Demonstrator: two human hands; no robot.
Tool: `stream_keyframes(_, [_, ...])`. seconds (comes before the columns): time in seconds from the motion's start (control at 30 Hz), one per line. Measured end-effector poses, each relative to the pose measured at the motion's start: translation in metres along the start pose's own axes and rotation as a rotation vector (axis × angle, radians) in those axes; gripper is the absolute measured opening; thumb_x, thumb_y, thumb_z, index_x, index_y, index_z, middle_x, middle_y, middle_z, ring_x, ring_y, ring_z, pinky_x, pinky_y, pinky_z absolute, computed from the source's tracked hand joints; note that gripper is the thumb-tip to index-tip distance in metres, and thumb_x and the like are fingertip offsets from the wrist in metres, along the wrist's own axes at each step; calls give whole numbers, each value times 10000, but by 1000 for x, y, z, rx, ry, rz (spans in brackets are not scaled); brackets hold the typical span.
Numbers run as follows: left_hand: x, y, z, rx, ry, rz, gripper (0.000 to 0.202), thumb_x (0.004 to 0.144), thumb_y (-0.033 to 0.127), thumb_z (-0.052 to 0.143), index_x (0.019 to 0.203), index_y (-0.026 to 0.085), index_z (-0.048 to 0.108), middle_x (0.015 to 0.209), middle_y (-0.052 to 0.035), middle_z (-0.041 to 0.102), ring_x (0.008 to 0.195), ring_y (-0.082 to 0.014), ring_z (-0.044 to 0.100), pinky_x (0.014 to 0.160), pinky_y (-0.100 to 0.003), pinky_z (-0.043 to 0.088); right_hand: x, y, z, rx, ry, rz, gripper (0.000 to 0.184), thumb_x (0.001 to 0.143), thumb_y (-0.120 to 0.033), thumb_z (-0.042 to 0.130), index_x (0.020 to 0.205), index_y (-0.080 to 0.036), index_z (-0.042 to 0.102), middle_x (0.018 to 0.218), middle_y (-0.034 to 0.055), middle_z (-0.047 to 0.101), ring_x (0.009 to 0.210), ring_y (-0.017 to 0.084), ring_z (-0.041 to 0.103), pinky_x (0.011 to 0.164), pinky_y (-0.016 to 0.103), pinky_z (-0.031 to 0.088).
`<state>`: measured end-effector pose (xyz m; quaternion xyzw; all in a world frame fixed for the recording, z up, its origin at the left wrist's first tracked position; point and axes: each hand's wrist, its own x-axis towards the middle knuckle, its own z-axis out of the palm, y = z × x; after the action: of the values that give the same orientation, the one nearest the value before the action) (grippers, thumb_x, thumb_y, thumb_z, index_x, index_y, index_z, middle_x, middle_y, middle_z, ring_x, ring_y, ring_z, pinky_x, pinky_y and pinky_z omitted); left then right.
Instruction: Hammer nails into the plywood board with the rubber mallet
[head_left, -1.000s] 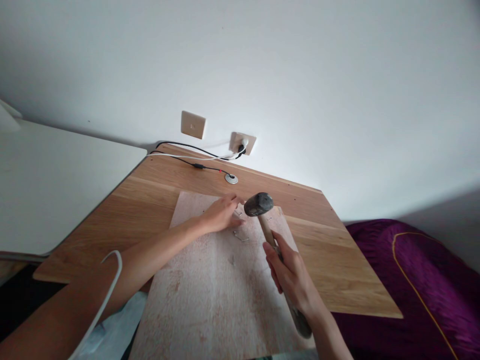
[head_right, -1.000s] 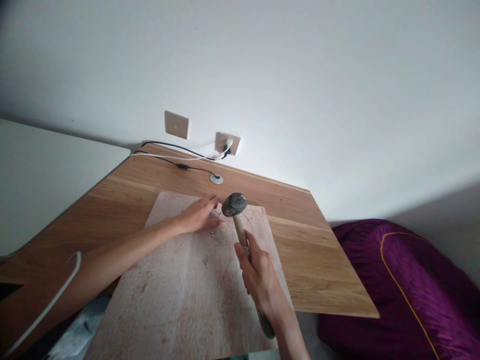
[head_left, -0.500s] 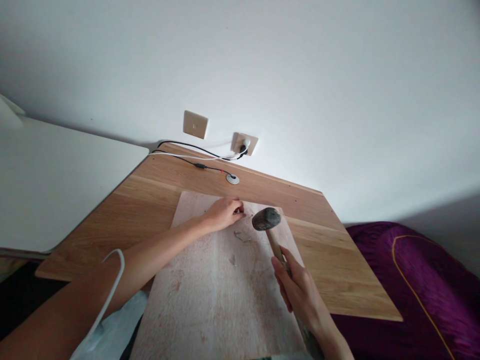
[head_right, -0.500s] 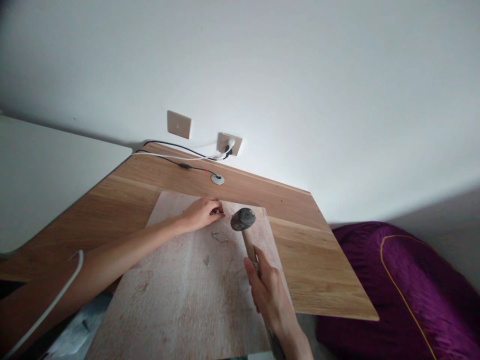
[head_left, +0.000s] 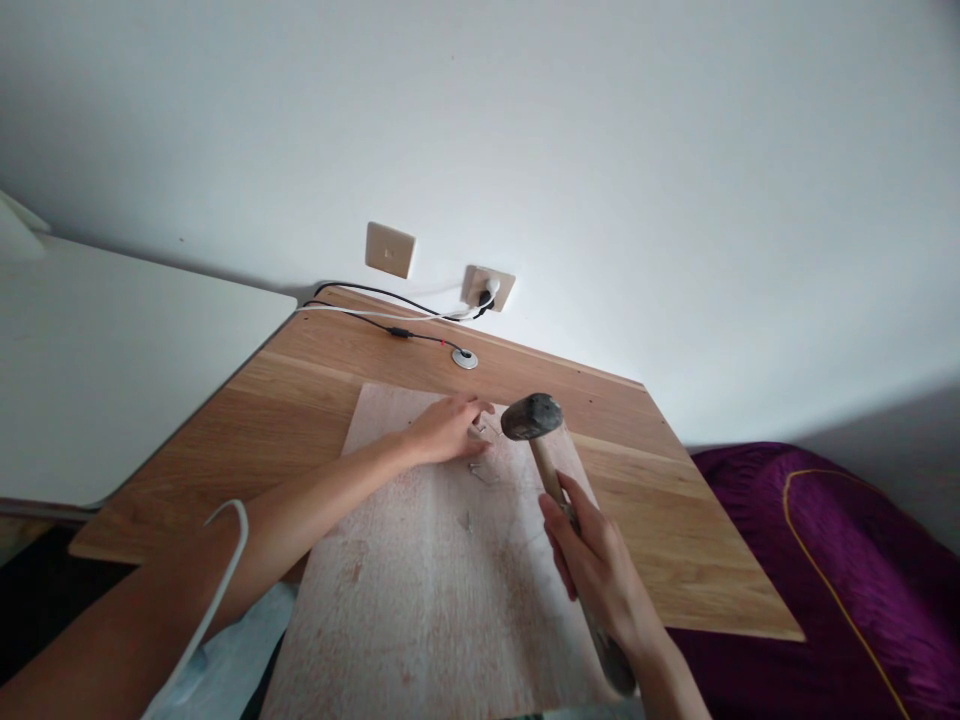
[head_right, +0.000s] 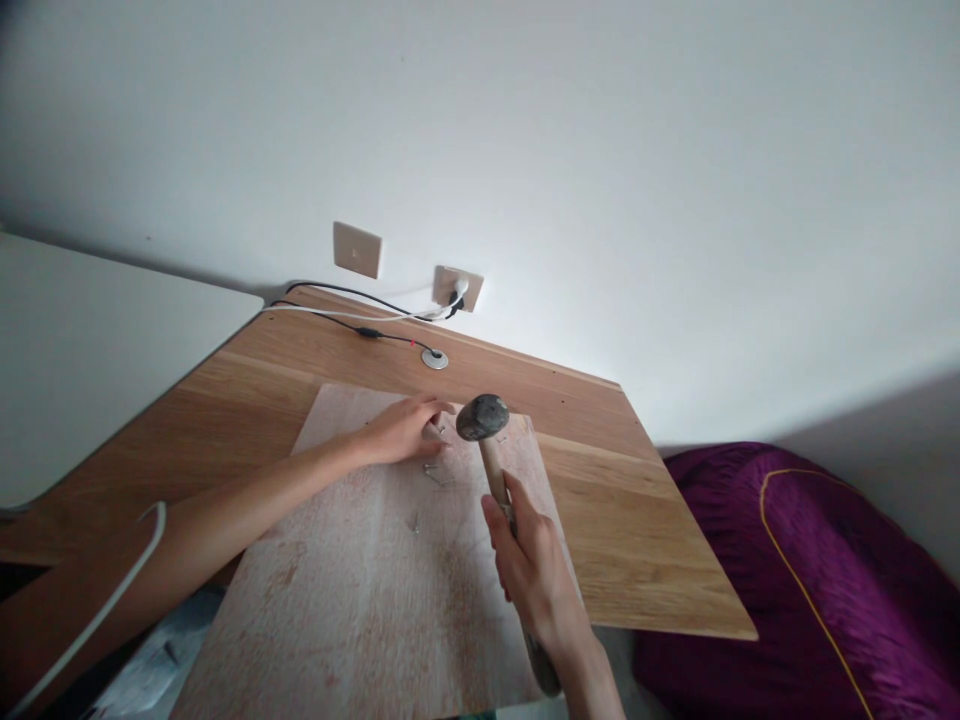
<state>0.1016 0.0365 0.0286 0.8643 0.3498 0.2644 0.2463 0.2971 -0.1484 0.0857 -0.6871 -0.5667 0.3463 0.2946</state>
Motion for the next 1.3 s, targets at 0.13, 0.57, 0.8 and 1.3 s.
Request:
stream_keyframes(0.13, [-1,1,-1,-6,16,13,515,808,294,867,1263,167,659,1175,-110,713,1078,-279,698,928,-357,546,14,-13,5,-24,-44,-45,521,1061,-594,450,1360,-181,557,547,-105,472,383,109,470,360,197,373])
stream_keyframes(0.57, [2,4,0,-45,46,-48,39,904,203,754,882,174,739,897,-53,743,840,-217,698,803,-308,521,-11,6,0,-48,-38,88,668,1016,-667,451,1439,-155,519,544,-103,489,372,117,458,363,217,358])
stream_keyframes(0.8, [4,-1,1,-45,12,21,101,929,148,676,898,165,771,953,-79,778,907,-226,723,828,-313,521,-14,16,-2,-56,-78,90,663,1024,-675,443,1424,-156,547,504,-106,466,368,126,457,367,223,355])
stream_keyframes(1.3, [-1,-1,0,-30,36,36,393,816,227,822,1181,186,681,1128,-86,699,1038,-270,692,895,-346,540,16,-12,4,-80,-103,-55,517,1053,-576,466,1357,-179,596,547,-91,488,391,108,474,376,202,367])
